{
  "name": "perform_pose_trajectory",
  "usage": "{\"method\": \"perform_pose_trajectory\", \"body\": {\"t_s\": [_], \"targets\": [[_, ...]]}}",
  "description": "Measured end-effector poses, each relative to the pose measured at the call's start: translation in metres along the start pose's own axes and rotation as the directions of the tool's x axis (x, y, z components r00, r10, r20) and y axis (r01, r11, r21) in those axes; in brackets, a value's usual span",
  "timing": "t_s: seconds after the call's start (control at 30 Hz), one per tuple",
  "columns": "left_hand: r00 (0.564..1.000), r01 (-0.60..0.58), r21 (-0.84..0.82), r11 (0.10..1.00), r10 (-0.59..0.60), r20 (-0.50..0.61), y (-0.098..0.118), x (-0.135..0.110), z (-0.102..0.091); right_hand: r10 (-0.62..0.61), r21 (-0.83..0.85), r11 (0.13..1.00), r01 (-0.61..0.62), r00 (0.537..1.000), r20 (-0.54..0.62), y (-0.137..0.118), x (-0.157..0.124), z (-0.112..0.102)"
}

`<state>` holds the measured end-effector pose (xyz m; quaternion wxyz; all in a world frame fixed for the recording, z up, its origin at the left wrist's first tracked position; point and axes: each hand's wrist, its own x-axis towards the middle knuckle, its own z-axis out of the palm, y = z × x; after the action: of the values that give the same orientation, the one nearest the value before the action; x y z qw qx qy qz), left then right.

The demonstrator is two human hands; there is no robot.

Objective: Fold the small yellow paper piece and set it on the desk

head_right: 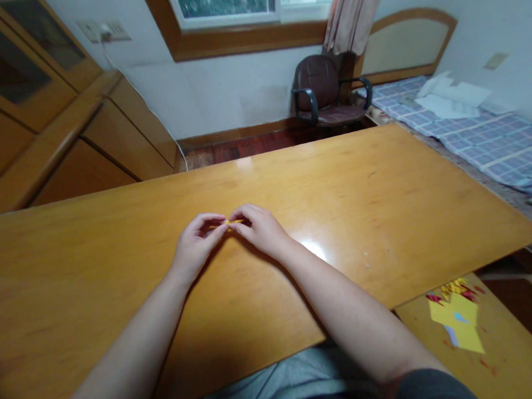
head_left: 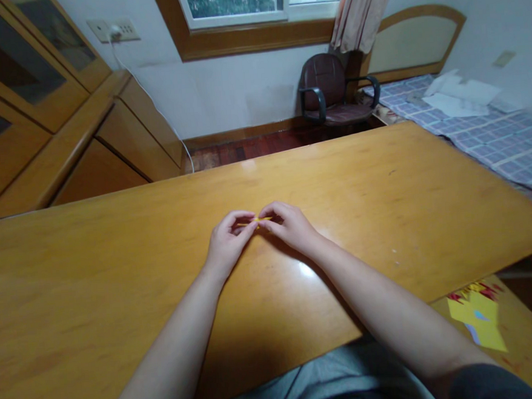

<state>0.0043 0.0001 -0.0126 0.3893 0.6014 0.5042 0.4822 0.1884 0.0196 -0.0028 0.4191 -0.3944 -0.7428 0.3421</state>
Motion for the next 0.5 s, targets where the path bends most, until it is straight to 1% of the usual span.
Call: {"method": "perform_pose_trajectory", "body": {"t_s": [0.1, 0.23, 0.37, 0.5], "targets": [[1.0, -0.002, 0.032, 0.999, 0.002, -0.002, 0.0017, -0.0006, -0.0002, 0.025, 0.029, 0.999, -0.026, 0.999, 0.025, -0.001, -0.0002, 0.0005], [1.0, 0.006, 0.034, 0.999, -0.005, -0.017, 0.0016, -0.0014, 0.0, 0.104, 0.13, 0.985, -0.111, 0.993, 0.058, 0.0002, -0.0004, 0.0025], [0.999, 0.019, 0.003, 1.0, -0.019, -0.026, -0.0007, -0.0001, -0.0003, 0.22, 0.275, 0.933, -0.234, 0.972, 0.083, 0.0026, 0.0004, 0.0041], [0.998, 0.056, -0.048, 0.997, -0.057, -0.033, 0.0017, 0.0021, -0.0008, 0.286, 0.411, 0.862, -0.296, 0.954, 0.088, 0.0069, 0.0022, 0.0051]]}}
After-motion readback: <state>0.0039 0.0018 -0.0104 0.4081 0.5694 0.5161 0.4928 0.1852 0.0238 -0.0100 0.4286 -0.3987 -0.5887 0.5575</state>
